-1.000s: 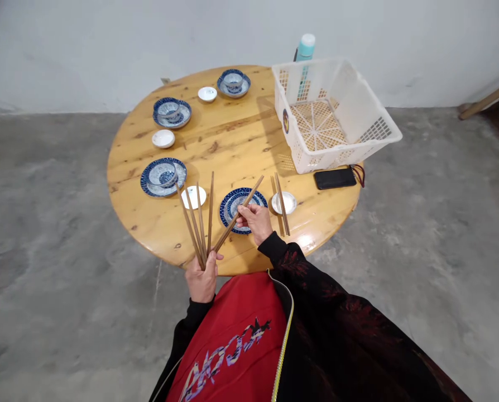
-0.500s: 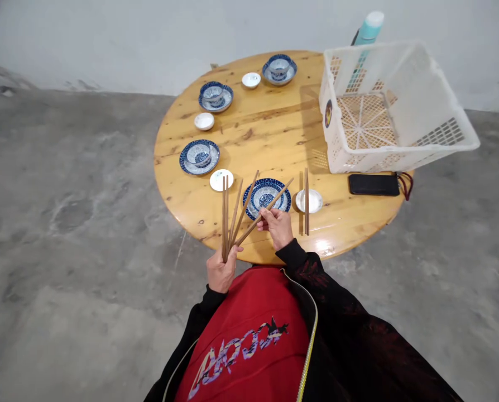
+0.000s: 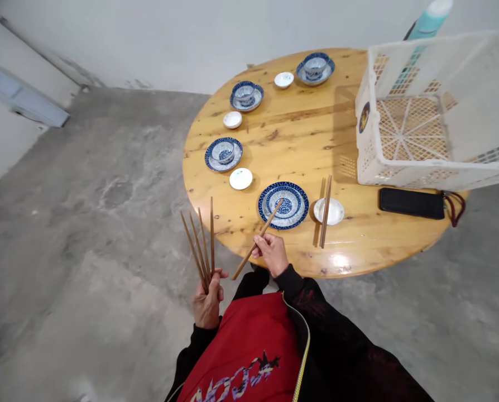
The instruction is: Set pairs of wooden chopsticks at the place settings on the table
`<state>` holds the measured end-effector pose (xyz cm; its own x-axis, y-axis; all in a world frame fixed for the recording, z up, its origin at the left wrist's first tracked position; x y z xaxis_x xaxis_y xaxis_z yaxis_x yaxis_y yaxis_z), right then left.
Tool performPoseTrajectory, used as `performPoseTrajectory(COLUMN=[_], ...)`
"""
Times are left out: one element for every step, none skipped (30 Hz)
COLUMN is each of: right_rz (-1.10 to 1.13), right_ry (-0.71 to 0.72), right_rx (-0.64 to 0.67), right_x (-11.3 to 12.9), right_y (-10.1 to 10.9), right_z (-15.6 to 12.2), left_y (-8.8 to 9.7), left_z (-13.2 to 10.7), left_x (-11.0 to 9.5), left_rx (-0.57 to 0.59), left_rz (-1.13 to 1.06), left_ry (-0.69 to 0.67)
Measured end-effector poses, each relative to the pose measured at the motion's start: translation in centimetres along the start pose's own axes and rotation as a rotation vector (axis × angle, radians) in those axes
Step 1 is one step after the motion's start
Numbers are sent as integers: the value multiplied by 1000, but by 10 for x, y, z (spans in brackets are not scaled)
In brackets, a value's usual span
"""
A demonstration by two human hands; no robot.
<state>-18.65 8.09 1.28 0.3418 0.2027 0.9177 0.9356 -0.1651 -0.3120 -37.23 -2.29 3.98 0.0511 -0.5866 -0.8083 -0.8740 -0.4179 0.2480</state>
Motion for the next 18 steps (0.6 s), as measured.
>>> performPoseTrajectory(right_rz=[-12,-25,-38,-51,-63,-71,-76,-76,-74,-70,-64,-57,-52,-48,-46,-47,-51,-56], right_ry=[-4,-3,3,13,26,40,51,60,68,72,76,77,78,78,77,75,70,61], right_rx=[3,5,6,4,-4,-19,-40,-69,-101,-132,-160,-180,-192,-196,-193,-187,-175,-162], right_x=[-4,-7,-9,-11,-12,-13,-14,-16,-18,-21,-24,-29,-35,-41,-47,-54,-61,-68], right_y=[1,2,3,4,4,4,3,0,-5,-12,-21,-32,-45,-60,-76,-93,-110,-127], right_z=[-4,-8,-11,-14,-16,-17,-18,-19,-19,-19,-20,-20,-19,-19,-18,-17,-16,-15], left_y=[1,2,1,1,0,1,4,8,15,24,36,50,66,83,101,120,138,156], left_z=[2,5,8,12,16,20,25,30,36,43,52,61,70,81,92,103,113,123], left_x=[0,-1,-3,-5,-8,-11,-14,-17,-20,-22,-24,-26,-28,-29,-30,-31,-32,-32], left_rx=[-1,4,15,30,48,70,91,113,132,146,152,148,136,114,85,58,35,15], left_rz=[-7,-9,-8,-6,2,15,30,48,65,77,78,69,53,32,8,-15,-34,-48], left_ry=[8,9,4,-6,-18,-31,-45,-61,-78,-92,-104,-113,-118,-122,-126,-129,-133,-136])
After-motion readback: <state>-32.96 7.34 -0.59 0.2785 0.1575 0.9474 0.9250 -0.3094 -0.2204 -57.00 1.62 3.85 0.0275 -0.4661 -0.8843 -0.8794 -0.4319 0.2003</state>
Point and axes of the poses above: each hand's wrist, its own z-axis towards the middle knuckle, its own y-axis out of the back of the hand, x = y × z, the point moved 5 cm from there along z, towards the middle knuckle, and after that the axes turned 15 degrees about y, right-handed, at the moved point
